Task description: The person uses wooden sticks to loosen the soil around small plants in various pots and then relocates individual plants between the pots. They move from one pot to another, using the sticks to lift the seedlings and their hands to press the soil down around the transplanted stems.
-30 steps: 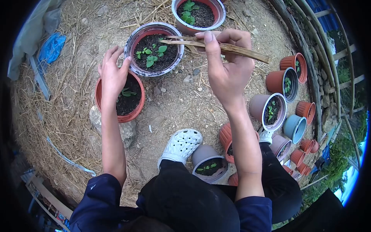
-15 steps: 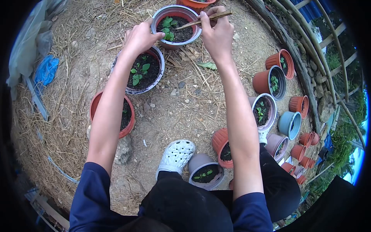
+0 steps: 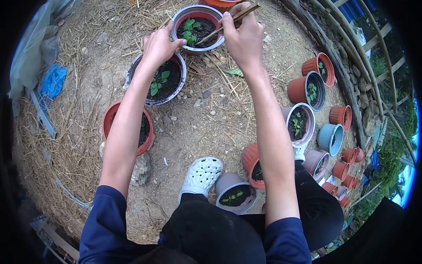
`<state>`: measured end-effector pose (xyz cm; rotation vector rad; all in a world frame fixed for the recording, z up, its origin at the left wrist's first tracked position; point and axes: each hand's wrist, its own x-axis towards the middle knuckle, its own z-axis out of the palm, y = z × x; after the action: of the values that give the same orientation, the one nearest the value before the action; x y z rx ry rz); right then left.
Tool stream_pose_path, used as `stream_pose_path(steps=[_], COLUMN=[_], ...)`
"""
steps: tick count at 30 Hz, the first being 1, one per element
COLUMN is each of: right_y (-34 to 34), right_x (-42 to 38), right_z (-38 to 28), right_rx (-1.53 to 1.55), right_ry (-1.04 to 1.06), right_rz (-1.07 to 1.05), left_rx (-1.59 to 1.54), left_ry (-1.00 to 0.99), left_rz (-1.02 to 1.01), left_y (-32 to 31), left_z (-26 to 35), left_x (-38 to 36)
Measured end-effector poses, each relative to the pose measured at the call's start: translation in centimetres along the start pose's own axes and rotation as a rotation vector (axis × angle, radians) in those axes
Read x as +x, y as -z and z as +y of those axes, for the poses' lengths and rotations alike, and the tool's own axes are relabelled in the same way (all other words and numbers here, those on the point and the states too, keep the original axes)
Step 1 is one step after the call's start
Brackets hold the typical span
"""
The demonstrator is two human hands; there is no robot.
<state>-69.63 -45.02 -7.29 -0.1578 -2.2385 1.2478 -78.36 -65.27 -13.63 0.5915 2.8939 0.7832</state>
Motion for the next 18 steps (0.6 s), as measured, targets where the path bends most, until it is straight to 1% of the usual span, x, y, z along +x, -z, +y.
stream_pose_path(steps=[1, 3, 4, 6, 7, 8, 10, 11, 12, 14, 16, 18], right_y=[-0.2, -0.9, -1.4, -2.6, -3.4, -4.1, -5.1, -5.0, -4.8, -4.7, -4.2, -3.8], right_x=[0.1, 0.3, 0.5, 0.6, 0.8, 0.8, 0.7, 0.6, 0.5, 0.4, 0.8, 1.2], right_z=[-0.1, -0.3, -0.5, -0.1, 0.1, 0.0, -0.1, -0.2, -0.3, -0.2, 0.1, -0.3], right_rx=[-0.001, -0.208, -0.206, -0.132, -0.068, -0.068, 0.153, 0.006, 0.006, 0.001, -0.027, -0.045], right_ry=[0.002, 0.107, 0.110, 0.175, 0.203, 0.205, 0.115, 0.135, 0.137, 0.070, 0.100, 0.138], right_rz=[0.002, 0.095, 0.096, 0.200, 0.223, 0.225, 0.094, 0.051, 0.051, 0.112, 0.133, 0.315], left_rx=[0.000, -0.028, -0.026, 0.043, 0.047, 0.047, 0.085, 0.067, 0.066, 0.001, -0.005, 0.020], left_ry=[-0.002, 0.016, 0.016, -0.019, -0.015, -0.016, -0.032, -0.032, -0.032, -0.025, -0.041, -0.055], left_rz=[0.002, -0.037, -0.034, 0.050, 0.044, 0.047, 0.065, 0.050, 0.052, 0.039, 0.030, 0.060], left_y=[0.0, -0.1, -0.2, -0.5, -0.6, -0.7, -0.9, -0.7, -0.6, -0.5, -0.2, -0.6], left_z=[0.1, 0.0, -0.1, 0.1, 0.2, 0.3, 0.3, 0.3, 0.5, 0.7, 0.6, 0.5], left_x=[0.0, 0.2, 0.1, -0.2, -0.2, -0.2, -0.4, -0.5, -0.6, -0.9, -1.1, -1.0])
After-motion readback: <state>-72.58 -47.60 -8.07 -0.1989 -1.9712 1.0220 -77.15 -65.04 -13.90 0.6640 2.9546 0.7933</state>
